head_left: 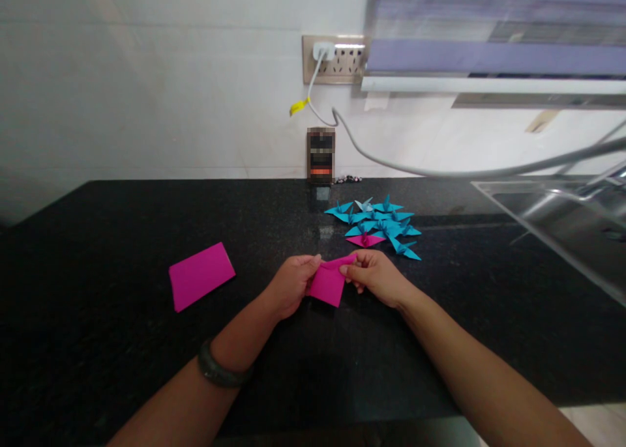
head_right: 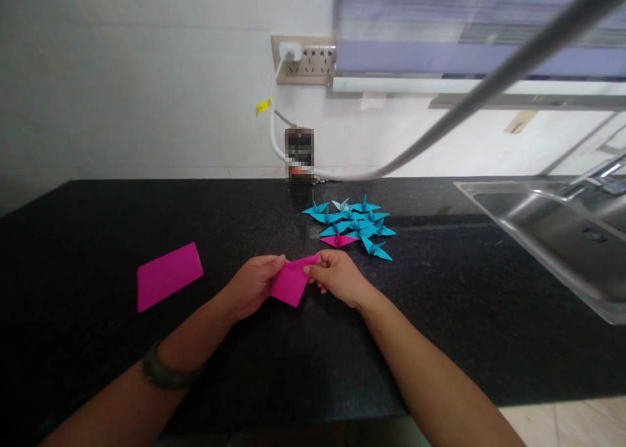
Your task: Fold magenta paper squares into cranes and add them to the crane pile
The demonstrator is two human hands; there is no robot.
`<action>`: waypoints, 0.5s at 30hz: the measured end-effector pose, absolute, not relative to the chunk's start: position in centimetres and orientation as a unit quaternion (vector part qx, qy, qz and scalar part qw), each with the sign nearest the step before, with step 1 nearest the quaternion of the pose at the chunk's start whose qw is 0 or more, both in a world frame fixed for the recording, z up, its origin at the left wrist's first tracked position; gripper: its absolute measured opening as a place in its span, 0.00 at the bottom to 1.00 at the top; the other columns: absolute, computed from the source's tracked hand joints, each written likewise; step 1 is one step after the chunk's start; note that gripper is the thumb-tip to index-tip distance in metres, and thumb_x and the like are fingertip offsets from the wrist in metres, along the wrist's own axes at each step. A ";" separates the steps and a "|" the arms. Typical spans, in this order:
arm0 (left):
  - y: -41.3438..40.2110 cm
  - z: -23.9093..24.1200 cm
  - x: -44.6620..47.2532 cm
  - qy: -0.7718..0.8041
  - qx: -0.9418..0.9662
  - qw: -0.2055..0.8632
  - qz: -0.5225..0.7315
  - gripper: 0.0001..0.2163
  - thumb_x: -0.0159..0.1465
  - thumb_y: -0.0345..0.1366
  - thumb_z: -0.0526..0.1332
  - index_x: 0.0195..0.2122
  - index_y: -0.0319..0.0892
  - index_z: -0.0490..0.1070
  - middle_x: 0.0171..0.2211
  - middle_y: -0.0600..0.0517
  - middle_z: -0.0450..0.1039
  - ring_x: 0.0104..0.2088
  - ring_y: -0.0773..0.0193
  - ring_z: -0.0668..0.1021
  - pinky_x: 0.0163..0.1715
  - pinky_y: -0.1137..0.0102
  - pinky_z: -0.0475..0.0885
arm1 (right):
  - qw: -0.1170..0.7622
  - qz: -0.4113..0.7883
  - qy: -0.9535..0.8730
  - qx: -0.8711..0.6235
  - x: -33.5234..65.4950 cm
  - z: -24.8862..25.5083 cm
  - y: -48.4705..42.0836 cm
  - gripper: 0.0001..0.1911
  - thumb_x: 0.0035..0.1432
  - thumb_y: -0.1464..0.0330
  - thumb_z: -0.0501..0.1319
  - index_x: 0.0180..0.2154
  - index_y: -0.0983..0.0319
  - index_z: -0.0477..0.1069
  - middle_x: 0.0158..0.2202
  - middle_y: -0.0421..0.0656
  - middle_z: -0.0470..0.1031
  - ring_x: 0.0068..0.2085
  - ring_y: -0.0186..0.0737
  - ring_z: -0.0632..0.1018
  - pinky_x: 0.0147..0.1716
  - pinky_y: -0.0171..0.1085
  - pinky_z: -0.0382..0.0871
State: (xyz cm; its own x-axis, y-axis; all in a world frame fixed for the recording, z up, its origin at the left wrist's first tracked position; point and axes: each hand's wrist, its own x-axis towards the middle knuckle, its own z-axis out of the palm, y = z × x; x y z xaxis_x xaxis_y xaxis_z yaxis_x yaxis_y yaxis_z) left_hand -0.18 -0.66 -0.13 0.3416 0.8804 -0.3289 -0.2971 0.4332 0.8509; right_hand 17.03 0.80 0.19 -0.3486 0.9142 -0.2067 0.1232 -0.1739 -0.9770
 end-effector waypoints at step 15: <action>-1.2 0.7 0.3 0.539 0.475 0.591 0.366 0.11 0.49 0.41 0.63 0.22 0.36 0.69 0.17 0.56 0.66 0.17 0.72 0.65 0.18 0.75 0.57 | 0.295 0.587 -0.611 -0.442 16.9 -0.3 0.8 0.09 0.47 0.66 0.61 0.24 0.65 0.66 0.17 0.33 0.64 0.16 0.23 0.63 0.15 0.27 0.57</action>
State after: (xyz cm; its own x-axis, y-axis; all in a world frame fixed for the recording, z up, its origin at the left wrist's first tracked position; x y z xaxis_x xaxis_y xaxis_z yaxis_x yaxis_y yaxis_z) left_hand 0.28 -1.19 0.66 0.1505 0.9450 -0.2904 0.0798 0.2812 0.9563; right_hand 16.92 0.83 -0.27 -0.4352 0.8862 -0.1591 0.1935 -0.0805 -0.9778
